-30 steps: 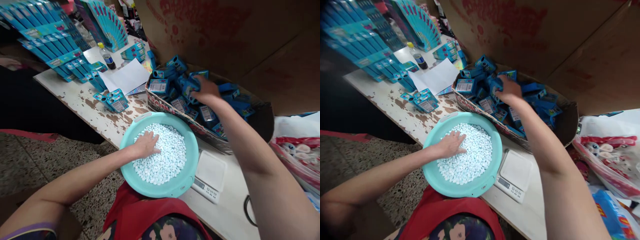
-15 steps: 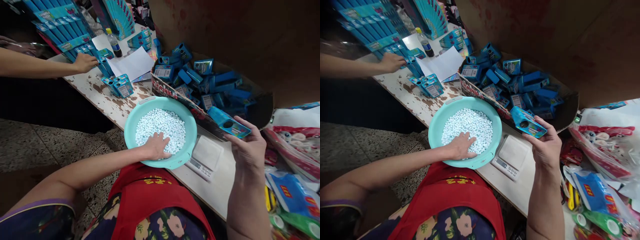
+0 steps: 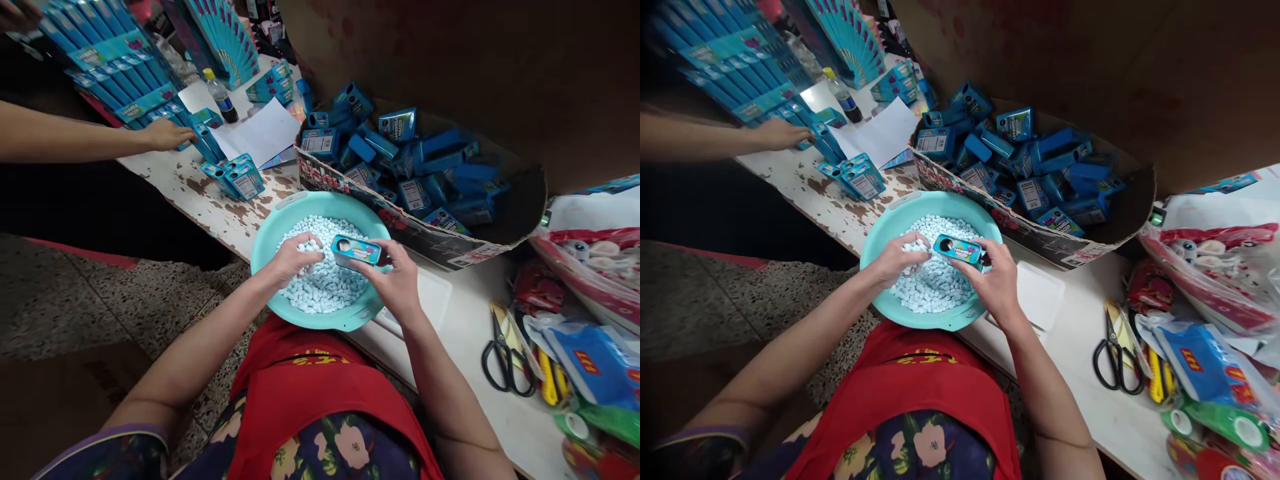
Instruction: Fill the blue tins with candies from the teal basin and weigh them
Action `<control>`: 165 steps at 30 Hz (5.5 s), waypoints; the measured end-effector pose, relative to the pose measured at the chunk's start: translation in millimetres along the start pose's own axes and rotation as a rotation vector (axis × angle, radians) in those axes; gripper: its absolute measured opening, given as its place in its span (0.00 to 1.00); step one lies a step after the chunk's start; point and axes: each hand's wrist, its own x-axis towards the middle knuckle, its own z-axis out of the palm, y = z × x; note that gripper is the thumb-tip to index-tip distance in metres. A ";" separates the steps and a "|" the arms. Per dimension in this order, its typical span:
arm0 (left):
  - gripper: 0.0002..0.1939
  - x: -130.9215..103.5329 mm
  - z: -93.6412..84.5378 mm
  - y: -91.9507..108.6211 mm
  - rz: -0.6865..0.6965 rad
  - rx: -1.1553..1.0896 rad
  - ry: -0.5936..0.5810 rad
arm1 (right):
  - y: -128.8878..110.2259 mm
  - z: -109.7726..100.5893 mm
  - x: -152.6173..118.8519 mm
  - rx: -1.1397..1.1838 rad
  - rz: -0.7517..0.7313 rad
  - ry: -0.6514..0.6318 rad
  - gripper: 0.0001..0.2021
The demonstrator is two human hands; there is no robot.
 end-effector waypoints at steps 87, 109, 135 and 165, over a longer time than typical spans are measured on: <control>0.11 -4.2 0.9 14.6 0.178 -0.255 -0.019 | -4.2 21.1 -15.5 -0.140 -0.068 0.019 0.18; 0.12 6.8 29.3 31.5 0.316 -0.558 0.158 | -17.9 29.0 -13.2 -0.048 0.008 -0.096 0.18; 0.11 10.0 41.9 38.8 0.436 -0.470 0.110 | -22.3 18.9 -9.1 -0.045 0.001 -0.088 0.18; 0.13 6.6 11.6 21.9 0.230 -0.484 0.211 | -5.9 -0.9 -16.7 0.206 0.274 -0.016 0.23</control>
